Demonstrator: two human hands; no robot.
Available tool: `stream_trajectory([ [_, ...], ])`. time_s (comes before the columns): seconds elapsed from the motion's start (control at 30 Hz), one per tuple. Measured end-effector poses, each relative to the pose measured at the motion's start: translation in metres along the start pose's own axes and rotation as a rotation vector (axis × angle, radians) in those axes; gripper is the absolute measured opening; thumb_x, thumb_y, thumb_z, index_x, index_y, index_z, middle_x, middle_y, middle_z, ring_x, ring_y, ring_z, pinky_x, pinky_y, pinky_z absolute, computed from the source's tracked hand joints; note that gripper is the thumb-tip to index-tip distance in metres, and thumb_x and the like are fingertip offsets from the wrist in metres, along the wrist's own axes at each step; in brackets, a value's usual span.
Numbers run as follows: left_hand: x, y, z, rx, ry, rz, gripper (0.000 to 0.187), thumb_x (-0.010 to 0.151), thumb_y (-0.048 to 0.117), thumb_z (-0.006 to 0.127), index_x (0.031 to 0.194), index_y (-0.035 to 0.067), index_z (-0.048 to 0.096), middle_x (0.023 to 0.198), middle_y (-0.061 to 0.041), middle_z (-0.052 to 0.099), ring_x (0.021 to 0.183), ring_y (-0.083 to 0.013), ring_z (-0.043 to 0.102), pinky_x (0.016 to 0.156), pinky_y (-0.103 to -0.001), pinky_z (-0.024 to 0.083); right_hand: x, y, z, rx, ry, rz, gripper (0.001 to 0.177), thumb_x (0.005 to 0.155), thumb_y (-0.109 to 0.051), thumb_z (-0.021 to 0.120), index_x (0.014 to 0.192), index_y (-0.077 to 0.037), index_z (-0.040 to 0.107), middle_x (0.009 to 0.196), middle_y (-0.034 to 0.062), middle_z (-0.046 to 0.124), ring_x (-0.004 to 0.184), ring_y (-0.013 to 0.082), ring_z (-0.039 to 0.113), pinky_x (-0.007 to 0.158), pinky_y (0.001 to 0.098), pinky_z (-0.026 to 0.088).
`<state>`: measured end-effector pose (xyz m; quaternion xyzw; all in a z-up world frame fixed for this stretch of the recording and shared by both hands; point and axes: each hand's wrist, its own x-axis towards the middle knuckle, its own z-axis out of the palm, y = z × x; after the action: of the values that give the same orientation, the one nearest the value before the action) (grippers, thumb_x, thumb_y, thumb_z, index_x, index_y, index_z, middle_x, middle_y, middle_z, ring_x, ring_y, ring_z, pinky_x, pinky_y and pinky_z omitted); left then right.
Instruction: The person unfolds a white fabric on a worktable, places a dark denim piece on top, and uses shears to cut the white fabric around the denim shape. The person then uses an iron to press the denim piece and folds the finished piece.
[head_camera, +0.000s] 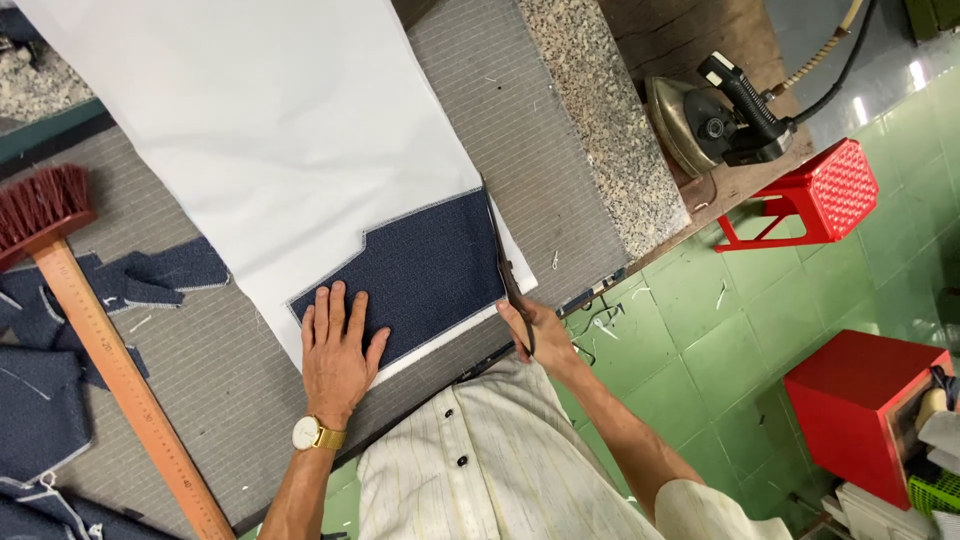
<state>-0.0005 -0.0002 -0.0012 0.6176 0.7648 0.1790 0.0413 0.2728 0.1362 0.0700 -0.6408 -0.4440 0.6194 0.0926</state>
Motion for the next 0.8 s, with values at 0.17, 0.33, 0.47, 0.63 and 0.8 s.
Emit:
stream_trajectory([
  [0.17,0.001,0.001,0.000,0.010,0.021,0.004,0.060,0.098,0.052,0.057,0.146,0.017,0.055,0.166,-0.012,0.035,0.156,-0.0284,0.026,0.126,-0.049,0.022,0.003,0.003,0.004,0.035,0.029,-0.006,0.048,0.095,-0.042,0.071,0.102,0.006,0.071,0.051,0.0150,0.058,0.035,0.0215,0.056,0.028,0.0312,0.045],
  [0.33,0.001,0.002,0.000,0.013,0.014,0.003,0.059,0.099,0.052,0.056,0.146,0.017,0.055,0.166,-0.012,0.036,0.156,-0.0286,0.026,0.127,-0.049,0.022,0.001,0.009,0.004,0.171,0.081,-0.040,0.047,0.097,-0.041,0.070,0.101,0.005,0.071,0.049,0.0128,0.054,0.036,0.0185,0.053,0.027,0.0289,0.043],
  [0.47,0.002,0.007,-0.003,0.015,0.010,-0.008,0.059,0.099,0.052,0.057,0.146,0.017,0.056,0.167,-0.011,0.035,0.156,-0.0283,0.026,0.126,-0.049,0.023,-0.022,0.013,-0.023,0.212,0.184,-0.100,0.050,0.100,-0.042,0.062,0.113,0.006,0.068,0.050,0.0101,0.051,0.035,0.0190,0.053,0.030,0.0292,0.042],
  [0.63,0.026,0.061,0.002,-0.079,0.057,0.066,0.059,0.098,0.051,0.059,0.146,0.017,0.053,0.159,-0.021,0.041,0.150,-0.0391,0.035,0.120,-0.057,0.029,-0.039,0.054,-0.083,0.220,0.319,-0.246,0.047,0.103,-0.035,0.052,0.122,0.005,0.063,0.048,0.0092,0.045,0.034,0.0214,0.052,0.032,0.0317,0.042],
  [0.8,0.076,0.161,0.030,-0.260,0.090,0.190,0.072,0.081,0.039,0.083,0.139,0.010,0.053,0.142,-0.029,0.049,0.133,-0.0479,0.048,0.111,-0.058,0.040,-0.039,0.096,-0.123,0.335,0.307,-0.237,0.046,0.102,-0.034,0.051,0.128,0.003,0.059,0.052,0.0023,0.036,0.039,0.0122,0.038,0.032,0.0263,0.035],
])
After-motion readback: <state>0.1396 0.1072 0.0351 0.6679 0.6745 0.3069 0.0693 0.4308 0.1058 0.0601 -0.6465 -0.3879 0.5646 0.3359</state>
